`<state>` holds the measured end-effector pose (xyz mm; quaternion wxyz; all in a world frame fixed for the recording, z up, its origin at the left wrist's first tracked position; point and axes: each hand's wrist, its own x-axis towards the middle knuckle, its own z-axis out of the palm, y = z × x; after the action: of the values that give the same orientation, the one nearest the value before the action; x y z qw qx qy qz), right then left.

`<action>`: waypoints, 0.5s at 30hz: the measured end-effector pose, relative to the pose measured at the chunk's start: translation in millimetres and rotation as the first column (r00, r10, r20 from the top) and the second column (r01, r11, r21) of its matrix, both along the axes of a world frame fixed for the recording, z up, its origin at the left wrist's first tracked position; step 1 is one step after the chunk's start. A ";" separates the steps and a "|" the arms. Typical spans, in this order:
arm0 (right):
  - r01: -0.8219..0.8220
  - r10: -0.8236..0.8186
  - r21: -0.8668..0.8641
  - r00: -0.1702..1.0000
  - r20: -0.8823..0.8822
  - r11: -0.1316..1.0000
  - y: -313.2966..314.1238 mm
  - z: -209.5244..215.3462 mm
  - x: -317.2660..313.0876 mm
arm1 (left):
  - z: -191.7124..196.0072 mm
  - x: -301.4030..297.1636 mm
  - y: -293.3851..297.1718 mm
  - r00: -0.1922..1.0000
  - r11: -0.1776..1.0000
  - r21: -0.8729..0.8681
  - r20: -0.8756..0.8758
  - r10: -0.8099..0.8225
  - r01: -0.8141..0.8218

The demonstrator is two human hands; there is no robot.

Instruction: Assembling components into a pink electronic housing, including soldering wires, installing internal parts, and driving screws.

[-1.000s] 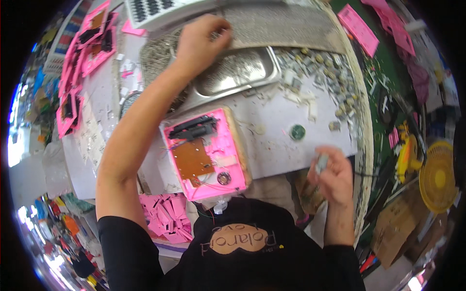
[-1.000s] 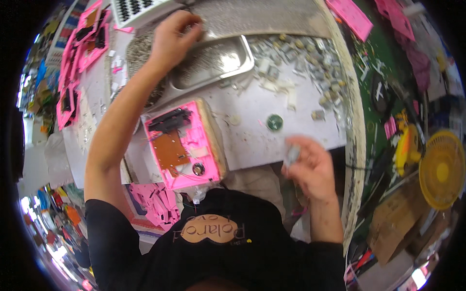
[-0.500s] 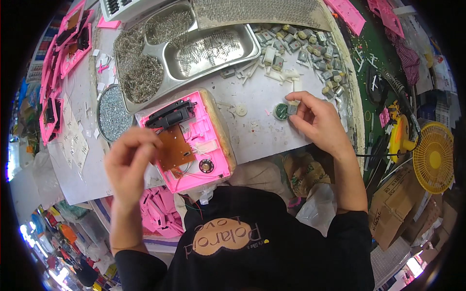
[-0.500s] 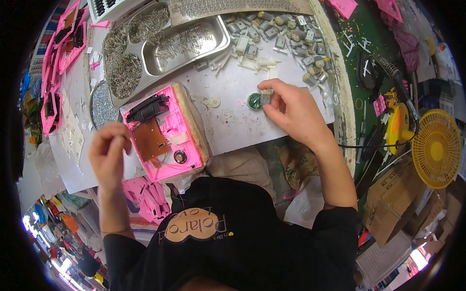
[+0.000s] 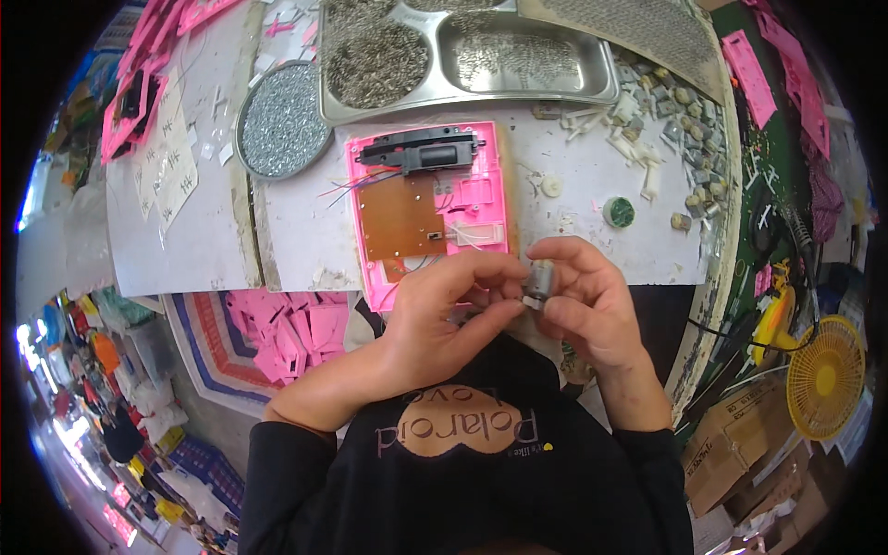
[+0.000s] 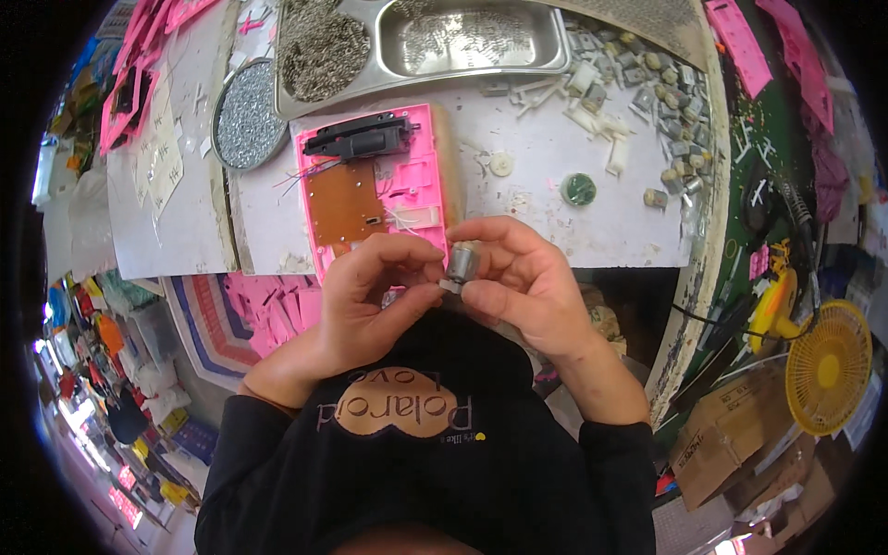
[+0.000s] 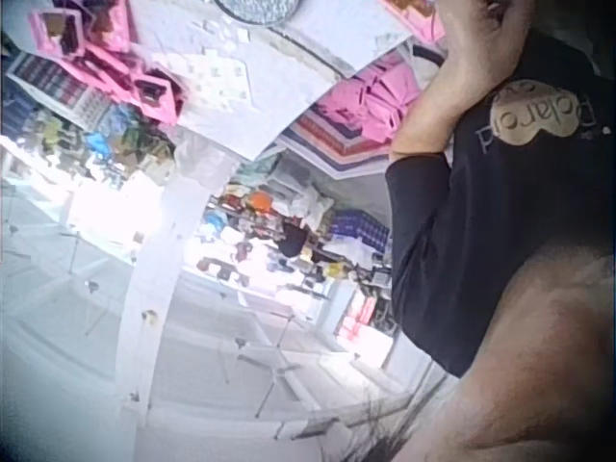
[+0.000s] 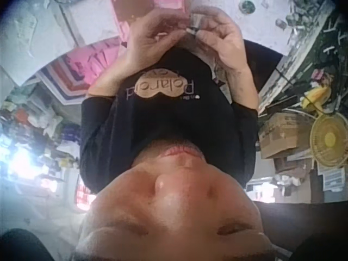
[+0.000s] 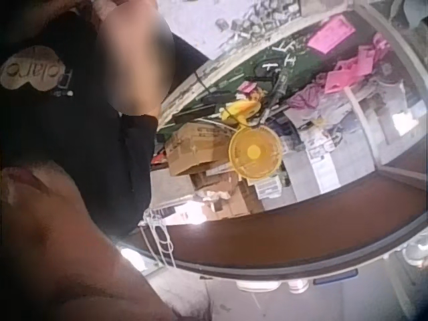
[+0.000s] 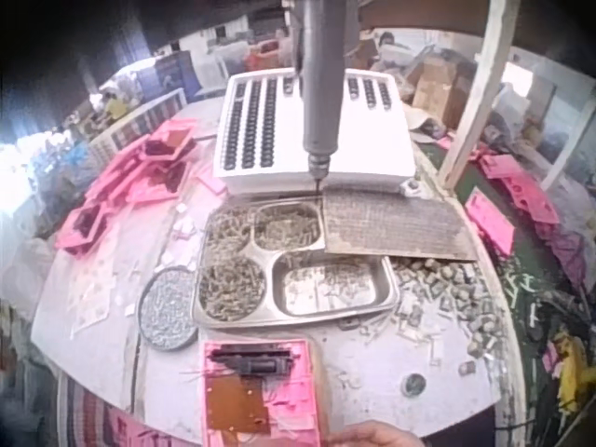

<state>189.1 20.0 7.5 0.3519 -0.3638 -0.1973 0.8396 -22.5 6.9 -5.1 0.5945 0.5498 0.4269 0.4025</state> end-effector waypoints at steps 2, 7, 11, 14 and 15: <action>-0.001 0.001 -0.003 0.999 -0.052 1.000 -2.6 -12.5 -1.2 | 1.0 -2.3 -0.4 1.000 1.000 -0.014 0.002 0.010 -0.010; 0.007 -0.006 0.019 0.998 -0.059 1.000 -1.2 -11.1 -4.6 | 3.0 -3.2 -0.8 0.998 0.998 -0.049 0.047 0.032 -0.029; -0.032 0.032 0.021 0.999 -0.015 0.999 -0.7 -13.1 -3.8 | 1.1 -3.5 -2.8 0.997 0.998 -0.029 0.066 0.049 -0.047; -0.058 0.055 0.071 0.997 0.056 0.996 -1.8 -15.2 -1.6 | 0.5 -8.1 -2.9 0.997 0.999 -0.041 0.071 -0.012 0.015; -0.068 0.061 0.093 0.995 0.082 0.993 -2.4 -14.9 -1.7 | 1.1 -9.8 -3.2 0.997 0.998 -0.049 0.068 -0.045 0.048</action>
<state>187.4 17.6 -7.4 0.3334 -0.3729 -0.2626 0.8251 -32.3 3.7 -4.0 0.6313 0.5308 0.4039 0.3957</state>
